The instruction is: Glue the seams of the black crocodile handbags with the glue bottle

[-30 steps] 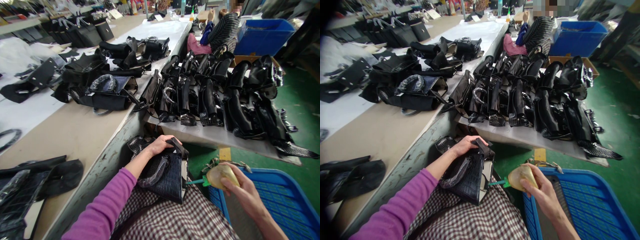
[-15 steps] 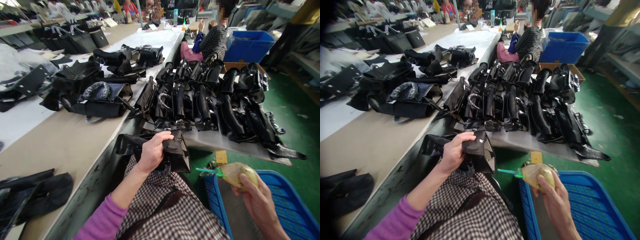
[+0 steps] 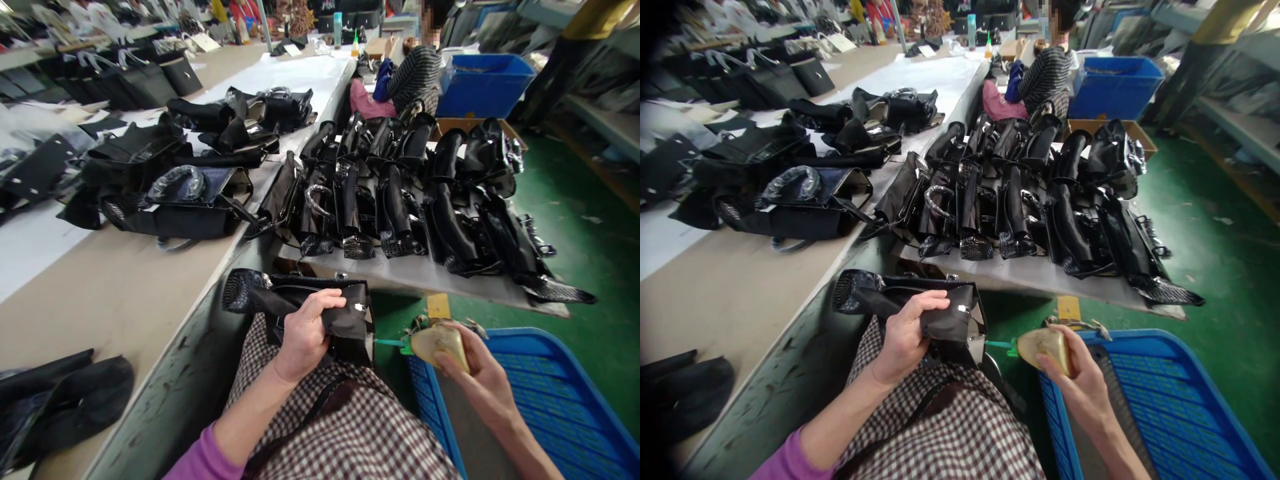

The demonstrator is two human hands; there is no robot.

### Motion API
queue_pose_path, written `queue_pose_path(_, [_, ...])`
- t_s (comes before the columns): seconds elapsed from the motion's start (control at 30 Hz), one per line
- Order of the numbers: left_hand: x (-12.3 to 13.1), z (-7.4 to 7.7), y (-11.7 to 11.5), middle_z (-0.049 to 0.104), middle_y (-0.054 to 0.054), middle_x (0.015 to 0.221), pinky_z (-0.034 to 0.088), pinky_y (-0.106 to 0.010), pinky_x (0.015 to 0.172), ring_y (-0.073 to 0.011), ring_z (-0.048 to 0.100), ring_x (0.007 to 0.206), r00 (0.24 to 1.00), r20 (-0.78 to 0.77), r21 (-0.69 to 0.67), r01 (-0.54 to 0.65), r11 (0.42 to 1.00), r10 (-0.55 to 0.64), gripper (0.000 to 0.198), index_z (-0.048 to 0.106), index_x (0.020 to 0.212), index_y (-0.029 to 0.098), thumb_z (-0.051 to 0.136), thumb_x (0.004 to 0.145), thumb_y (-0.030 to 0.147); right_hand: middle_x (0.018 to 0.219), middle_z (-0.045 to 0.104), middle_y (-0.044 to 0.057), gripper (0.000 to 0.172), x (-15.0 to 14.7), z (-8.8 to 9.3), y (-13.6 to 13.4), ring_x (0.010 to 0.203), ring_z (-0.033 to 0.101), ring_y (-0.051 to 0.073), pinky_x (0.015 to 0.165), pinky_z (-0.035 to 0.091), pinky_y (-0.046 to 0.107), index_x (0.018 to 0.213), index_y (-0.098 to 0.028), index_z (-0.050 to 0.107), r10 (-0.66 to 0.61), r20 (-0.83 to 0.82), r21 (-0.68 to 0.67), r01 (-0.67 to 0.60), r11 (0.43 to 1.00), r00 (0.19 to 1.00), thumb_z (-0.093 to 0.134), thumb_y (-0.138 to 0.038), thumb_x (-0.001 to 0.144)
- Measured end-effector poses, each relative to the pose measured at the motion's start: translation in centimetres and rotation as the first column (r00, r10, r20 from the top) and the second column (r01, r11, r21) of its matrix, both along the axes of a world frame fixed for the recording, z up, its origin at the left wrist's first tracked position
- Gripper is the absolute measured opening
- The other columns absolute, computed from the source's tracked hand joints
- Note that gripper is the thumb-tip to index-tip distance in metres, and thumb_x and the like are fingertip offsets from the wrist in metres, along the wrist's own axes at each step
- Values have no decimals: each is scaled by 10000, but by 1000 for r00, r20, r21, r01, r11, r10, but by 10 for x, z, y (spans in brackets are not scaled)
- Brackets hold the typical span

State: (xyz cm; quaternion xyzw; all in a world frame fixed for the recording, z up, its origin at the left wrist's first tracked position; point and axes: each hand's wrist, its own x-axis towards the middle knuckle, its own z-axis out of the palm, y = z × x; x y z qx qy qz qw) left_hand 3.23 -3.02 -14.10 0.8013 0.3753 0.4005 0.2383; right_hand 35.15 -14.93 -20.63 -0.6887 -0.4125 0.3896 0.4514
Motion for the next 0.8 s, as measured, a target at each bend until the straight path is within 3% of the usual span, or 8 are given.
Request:
queue_pose_path(0.1, [0, 1, -3, 696, -77, 1210, 555, -313, 1022, -190, 648, 1203, 1000, 3, -10, -3, 1000, 3, 402, 620, 1170, 188, 520, 852, -36, 1182, 669, 76, 549, -2, -8, 11, 1039, 650, 312, 853, 567, 382, 1267, -262, 592, 19, 49, 39, -21, 999, 999, 795, -513, 822])
queue_pose_path(0.3, [-3, 4, -9, 689, -83, 1223, 547, -316, 1029, -193, 649, 1199, 1000, -1, -34, -7, 999, 7, 419, 617, 1181, 186, 525, 835, -33, 1166, 684, 59, 531, -2, -8, 19, 1039, 654, 309, 889, 545, 393, 1261, -271, 601, 76, 47, 36, -78, 996, 996, 795, -506, 826])
queue_pose_path(0.63, [-3, 7, -16, 688, -74, 1233, 553, -300, 1007, -182, 660, 1180, 1000, 25, -51, -13, 999, 14, 412, 626, 1179, 197, 528, 841, -17, 1174, 671, 88, 546, 2, -5, 7, 1018, 640, 323, 727, 582, 360, 1267, -240, 602, 44, -8, -8, -44, 999, 999, 803, -493, 827])
queue_pose_path(0.8, [-5, 9, -20, 685, -81, 1236, 555, -317, 1011, -187, 662, 1179, 999, 32, -68, -18, 997, 21, 415, 626, 1179, 199, 518, 843, -19, 1082, 692, 78, 536, -1, -1, 3, 821, 654, 275, 570, 575, 314, 1256, -222, 620, 80, -60, -43, -82, 996, 995, 810, -480, 827])
